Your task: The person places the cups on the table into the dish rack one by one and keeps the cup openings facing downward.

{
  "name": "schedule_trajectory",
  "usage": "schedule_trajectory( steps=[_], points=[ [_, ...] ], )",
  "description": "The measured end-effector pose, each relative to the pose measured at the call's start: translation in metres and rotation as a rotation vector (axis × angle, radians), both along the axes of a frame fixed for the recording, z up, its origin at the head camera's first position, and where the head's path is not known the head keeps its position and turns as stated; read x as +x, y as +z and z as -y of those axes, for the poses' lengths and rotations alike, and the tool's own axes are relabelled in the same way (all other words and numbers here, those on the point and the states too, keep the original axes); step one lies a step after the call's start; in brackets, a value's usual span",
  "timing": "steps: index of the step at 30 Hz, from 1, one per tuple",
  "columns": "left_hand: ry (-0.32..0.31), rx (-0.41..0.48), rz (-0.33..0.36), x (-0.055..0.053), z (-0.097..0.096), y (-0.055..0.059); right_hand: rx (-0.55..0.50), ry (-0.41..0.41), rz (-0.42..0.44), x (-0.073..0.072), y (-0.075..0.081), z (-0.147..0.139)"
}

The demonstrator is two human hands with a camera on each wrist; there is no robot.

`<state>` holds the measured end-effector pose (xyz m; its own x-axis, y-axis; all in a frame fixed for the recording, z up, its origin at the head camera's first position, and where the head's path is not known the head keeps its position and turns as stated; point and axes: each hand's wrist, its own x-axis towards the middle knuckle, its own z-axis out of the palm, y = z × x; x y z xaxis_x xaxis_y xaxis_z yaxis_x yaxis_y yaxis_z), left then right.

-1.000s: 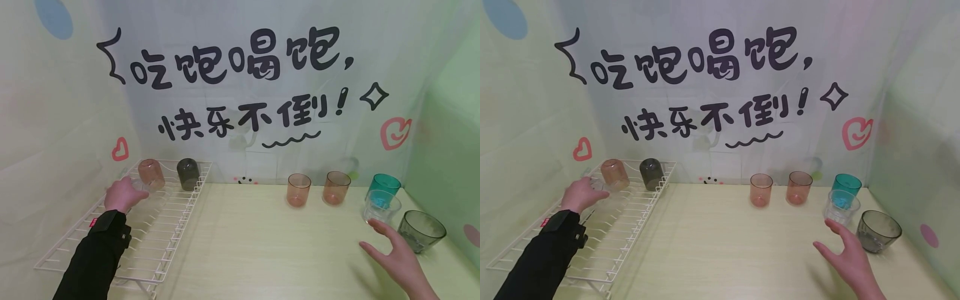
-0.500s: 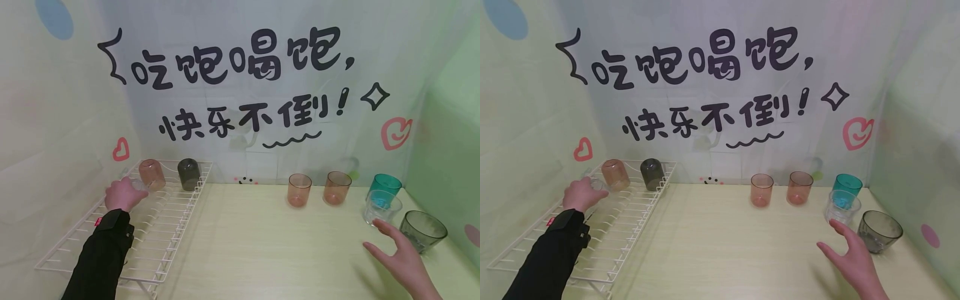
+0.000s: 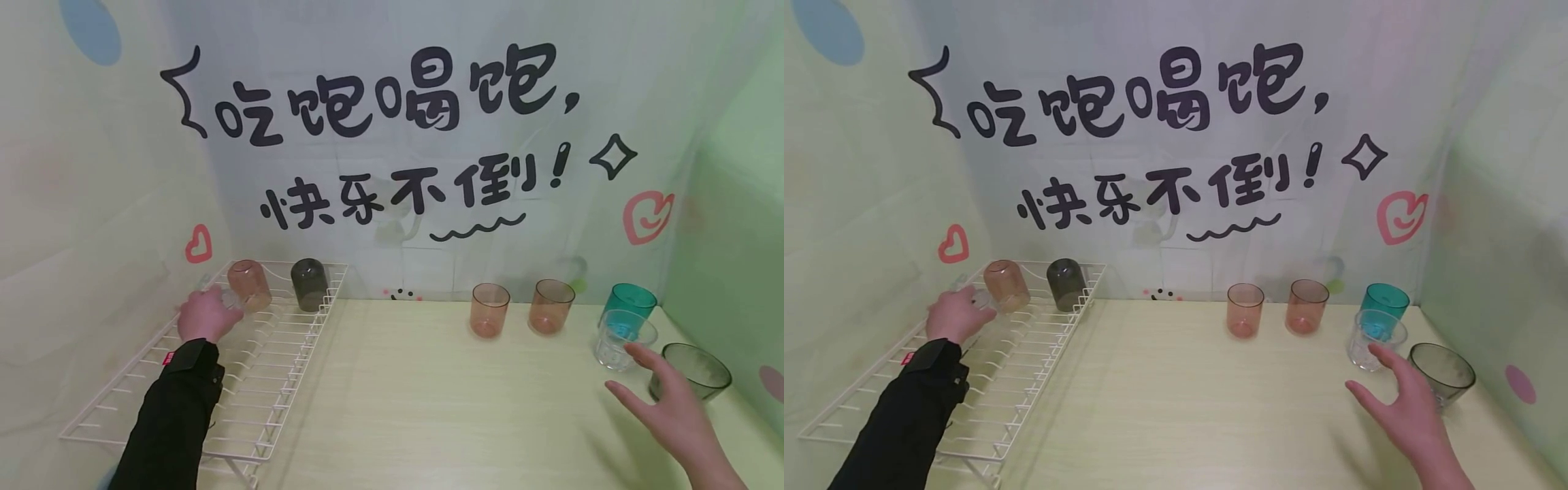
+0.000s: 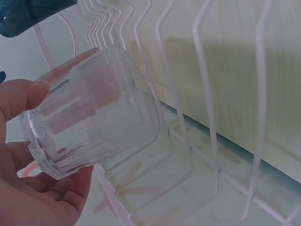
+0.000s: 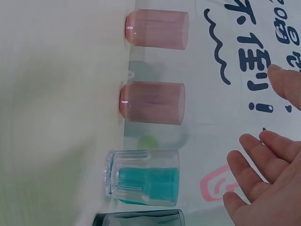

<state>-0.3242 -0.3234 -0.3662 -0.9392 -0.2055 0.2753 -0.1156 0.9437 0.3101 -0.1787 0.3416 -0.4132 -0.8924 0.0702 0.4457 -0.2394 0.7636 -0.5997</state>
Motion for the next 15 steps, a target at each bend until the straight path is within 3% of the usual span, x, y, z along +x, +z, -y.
schedule_trajectory(
  steps=[7, 15],
  points=[
    [-0.030, -0.029, -0.001, -0.003, 0.001, -0.002, -0.016, -0.027, 0.013, -0.001, 0.015, -0.009],
    [-0.010, -0.021, 0.041, -0.003, 0.001, -0.001, 0.060, -0.030, -0.079, -0.013, 0.020, -0.016]
  ],
)
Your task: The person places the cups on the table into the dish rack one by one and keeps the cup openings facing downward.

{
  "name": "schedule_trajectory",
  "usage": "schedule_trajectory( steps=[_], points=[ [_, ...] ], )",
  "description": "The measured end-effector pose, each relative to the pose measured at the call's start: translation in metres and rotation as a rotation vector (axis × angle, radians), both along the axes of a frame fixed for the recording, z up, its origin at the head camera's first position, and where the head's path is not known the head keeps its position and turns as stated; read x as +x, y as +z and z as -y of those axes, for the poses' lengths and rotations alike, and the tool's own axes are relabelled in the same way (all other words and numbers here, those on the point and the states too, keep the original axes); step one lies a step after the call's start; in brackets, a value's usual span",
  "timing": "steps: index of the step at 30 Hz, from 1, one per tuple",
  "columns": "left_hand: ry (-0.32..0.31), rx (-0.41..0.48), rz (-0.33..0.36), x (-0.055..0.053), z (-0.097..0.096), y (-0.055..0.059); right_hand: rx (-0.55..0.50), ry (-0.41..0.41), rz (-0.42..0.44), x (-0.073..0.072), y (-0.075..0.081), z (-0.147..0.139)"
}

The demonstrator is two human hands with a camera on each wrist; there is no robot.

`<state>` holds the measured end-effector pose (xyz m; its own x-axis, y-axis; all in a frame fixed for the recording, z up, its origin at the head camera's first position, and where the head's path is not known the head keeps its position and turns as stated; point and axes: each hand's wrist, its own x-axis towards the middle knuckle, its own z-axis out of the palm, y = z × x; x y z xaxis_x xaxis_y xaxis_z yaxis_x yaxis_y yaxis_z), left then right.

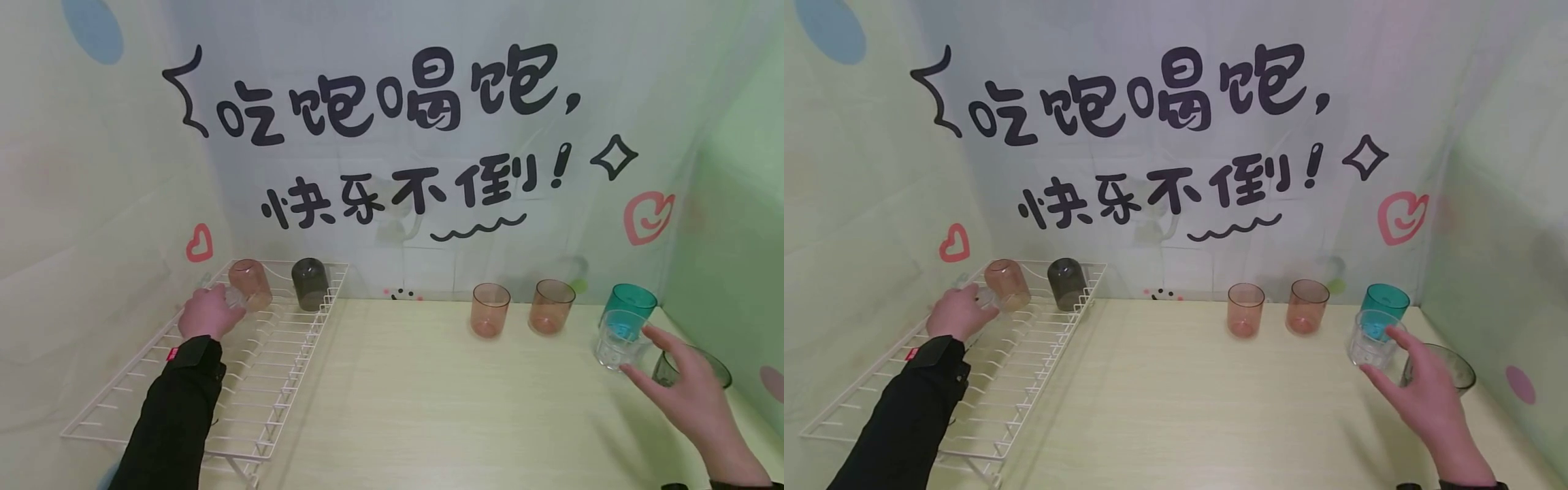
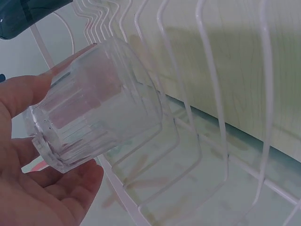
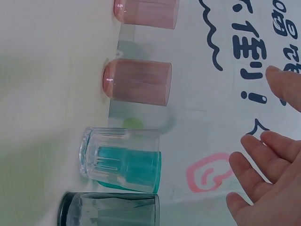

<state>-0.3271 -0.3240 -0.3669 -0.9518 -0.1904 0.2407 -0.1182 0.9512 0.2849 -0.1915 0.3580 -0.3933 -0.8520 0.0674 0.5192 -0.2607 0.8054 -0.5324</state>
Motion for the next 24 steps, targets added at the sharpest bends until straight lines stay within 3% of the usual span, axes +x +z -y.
schedule_trajectory(
  steps=[7, 17, 24],
  points=[
    [0.012, 0.020, 0.033, 0.002, 0.000, 0.003, 0.047, -0.023, -0.011, -0.007, 0.005, -0.007],
    [-0.001, 0.000, -0.077, 0.004, 0.003, 0.012, 0.077, -0.041, 0.038, -0.011, 0.005, -0.018],
    [-0.040, -0.009, -0.106, 0.008, -0.001, 0.021, 0.119, -0.061, 0.088, -0.011, 0.000, -0.029]
  ],
)
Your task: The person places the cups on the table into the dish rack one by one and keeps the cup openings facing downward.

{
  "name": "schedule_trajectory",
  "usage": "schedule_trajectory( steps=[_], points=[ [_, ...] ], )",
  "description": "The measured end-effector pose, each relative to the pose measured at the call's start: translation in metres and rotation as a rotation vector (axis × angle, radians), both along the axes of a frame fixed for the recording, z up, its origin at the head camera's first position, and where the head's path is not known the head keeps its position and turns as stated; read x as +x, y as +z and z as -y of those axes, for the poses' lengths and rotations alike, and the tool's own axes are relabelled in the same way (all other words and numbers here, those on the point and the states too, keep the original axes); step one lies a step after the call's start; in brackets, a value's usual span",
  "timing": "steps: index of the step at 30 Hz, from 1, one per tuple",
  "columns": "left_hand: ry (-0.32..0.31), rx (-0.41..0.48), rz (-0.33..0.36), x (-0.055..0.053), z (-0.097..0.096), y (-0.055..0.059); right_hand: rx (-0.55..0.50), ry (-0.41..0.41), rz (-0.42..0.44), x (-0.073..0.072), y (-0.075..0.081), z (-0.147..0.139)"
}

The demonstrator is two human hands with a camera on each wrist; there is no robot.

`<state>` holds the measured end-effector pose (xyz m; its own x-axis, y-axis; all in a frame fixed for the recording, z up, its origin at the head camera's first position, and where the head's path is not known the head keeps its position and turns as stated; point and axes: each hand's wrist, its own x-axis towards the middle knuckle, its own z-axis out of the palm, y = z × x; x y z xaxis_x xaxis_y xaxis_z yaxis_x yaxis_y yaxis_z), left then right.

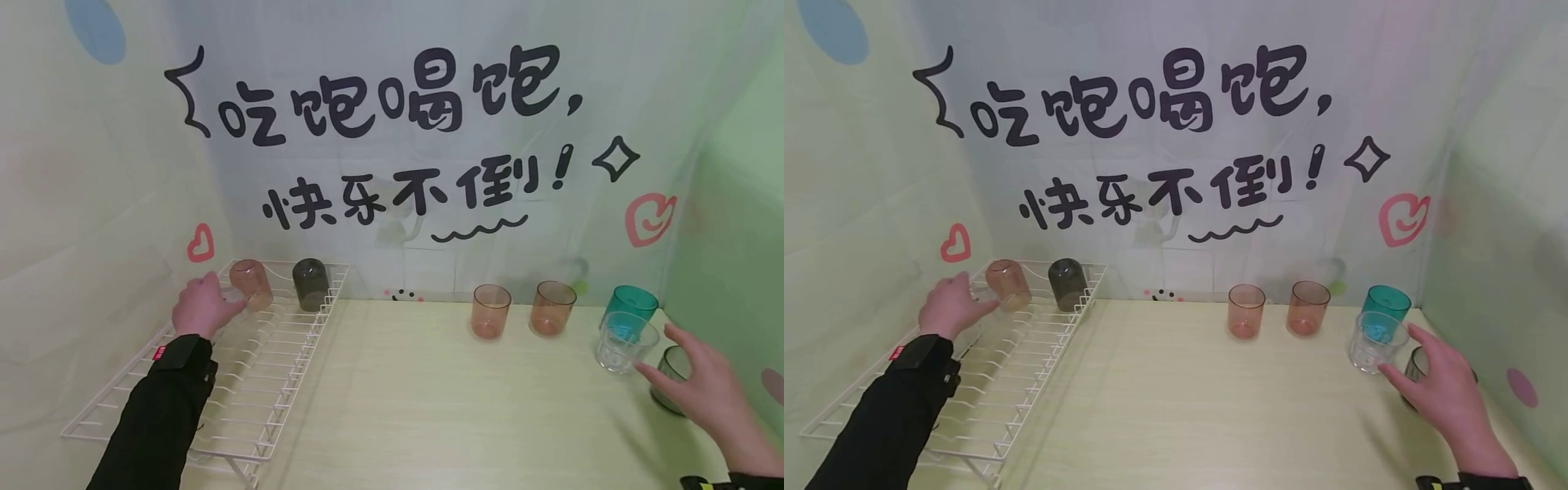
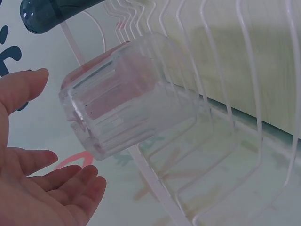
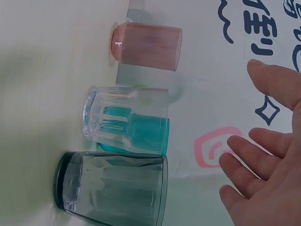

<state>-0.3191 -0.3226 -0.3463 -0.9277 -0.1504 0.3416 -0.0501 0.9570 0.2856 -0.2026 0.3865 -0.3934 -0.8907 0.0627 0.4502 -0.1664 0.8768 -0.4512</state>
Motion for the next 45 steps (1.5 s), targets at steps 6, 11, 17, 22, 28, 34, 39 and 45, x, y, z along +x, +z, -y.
schedule_trajectory(
  steps=[6, 11, 17, 22, 28, 34, 39, 45],
  points=[
    [-0.033, -0.029, -0.021, 0.006, -0.007, 0.005, 0.044, -0.014, 0.002, -0.001, -0.007, -0.008],
    [-0.057, -0.032, -0.022, 0.007, -0.009, 0.005, 0.060, -0.031, 0.012, 0.000, -0.013, -0.012],
    [-0.065, -0.060, -0.035, 0.009, -0.010, 0.005, 0.093, -0.034, 0.008, -0.001, -0.017, -0.018],
    [-0.072, -0.075, -0.034, 0.013, -0.012, 0.006, 0.124, -0.044, 0.017, -0.002, -0.020, -0.021],
    [-0.094, -0.077, -0.034, 0.018, -0.014, 0.008, 0.169, -0.073, 0.042, -0.003, -0.025, -0.025],
    [-0.112, -0.063, -0.034, 0.023, -0.018, 0.007, 0.197, -0.080, 0.038, -0.004, -0.029, -0.029],
    [-0.129, -0.037, -0.016, 0.027, -0.021, 0.006, 0.202, -0.074, 0.005, -0.003, -0.032, -0.031],
    [-0.144, -0.033, 0.000, 0.028, -0.025, 0.005, 0.234, -0.071, -0.027, -0.003, -0.034, -0.033]
  ],
)
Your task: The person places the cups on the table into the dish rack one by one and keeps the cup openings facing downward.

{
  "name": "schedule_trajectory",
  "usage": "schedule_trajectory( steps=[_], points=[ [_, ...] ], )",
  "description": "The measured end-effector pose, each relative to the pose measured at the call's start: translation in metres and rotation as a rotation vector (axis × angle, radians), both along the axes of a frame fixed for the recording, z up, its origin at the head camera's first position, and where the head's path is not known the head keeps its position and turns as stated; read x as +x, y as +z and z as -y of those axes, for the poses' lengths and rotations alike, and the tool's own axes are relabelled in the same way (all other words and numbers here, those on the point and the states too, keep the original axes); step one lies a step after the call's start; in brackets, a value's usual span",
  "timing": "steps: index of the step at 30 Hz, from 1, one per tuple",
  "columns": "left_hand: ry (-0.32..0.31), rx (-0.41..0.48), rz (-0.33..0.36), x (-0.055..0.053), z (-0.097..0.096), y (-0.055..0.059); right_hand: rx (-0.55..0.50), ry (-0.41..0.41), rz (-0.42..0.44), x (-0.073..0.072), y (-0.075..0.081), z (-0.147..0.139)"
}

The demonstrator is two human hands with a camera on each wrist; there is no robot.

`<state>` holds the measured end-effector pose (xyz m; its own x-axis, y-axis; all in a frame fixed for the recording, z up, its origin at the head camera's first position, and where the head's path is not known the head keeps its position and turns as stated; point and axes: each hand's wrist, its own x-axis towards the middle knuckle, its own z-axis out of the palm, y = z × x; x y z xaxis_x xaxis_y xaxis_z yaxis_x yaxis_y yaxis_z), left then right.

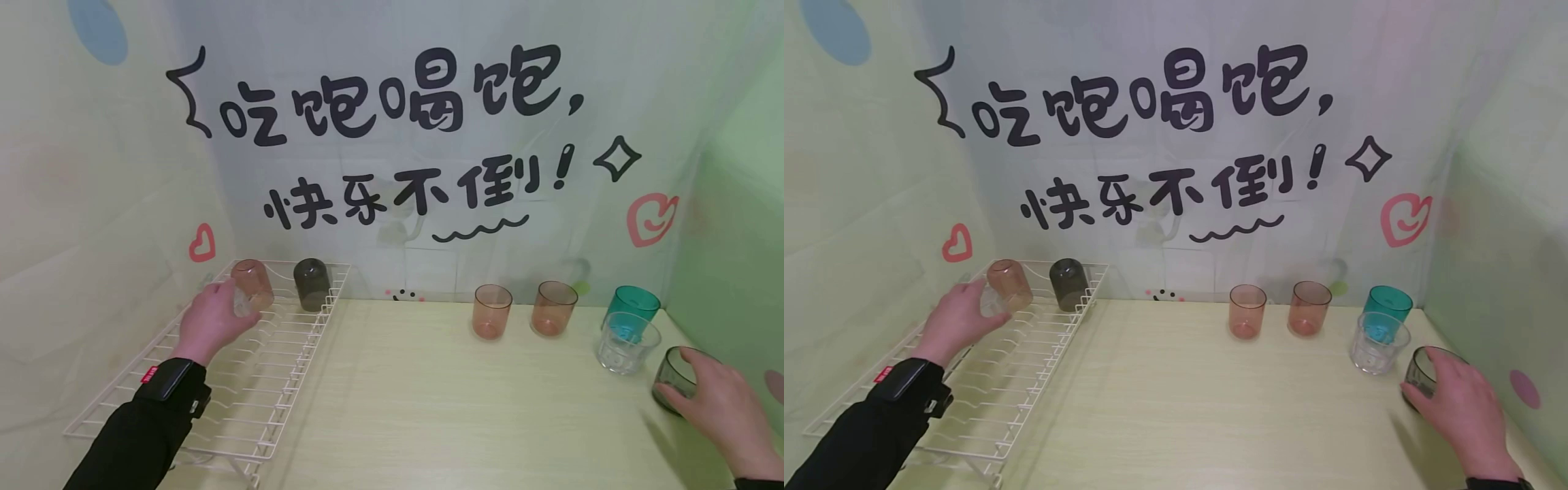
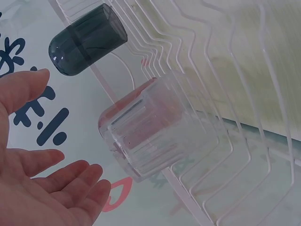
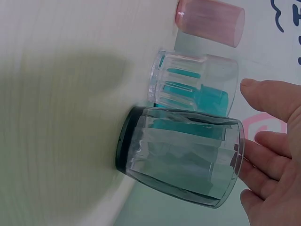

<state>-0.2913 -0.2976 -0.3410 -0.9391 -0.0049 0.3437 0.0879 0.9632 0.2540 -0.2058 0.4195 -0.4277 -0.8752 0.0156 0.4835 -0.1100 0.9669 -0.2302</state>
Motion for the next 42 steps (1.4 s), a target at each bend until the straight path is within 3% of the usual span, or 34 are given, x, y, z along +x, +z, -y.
schedule_trajectory(
  steps=[20, 30, 42],
  points=[
    [-0.088, 0.008, -0.043, 0.002, -0.015, 0.002, 0.105, 0.029, -0.023, -0.003, -0.011, -0.005],
    [-0.120, 0.012, -0.039, 0.009, -0.029, 0.011, 0.164, 0.008, 0.029, -0.005, -0.018, -0.005],
    [-0.145, 0.028, -0.023, 0.014, -0.044, 0.009, 0.151, -0.033, 0.093, -0.004, -0.015, -0.005]
  ],
)
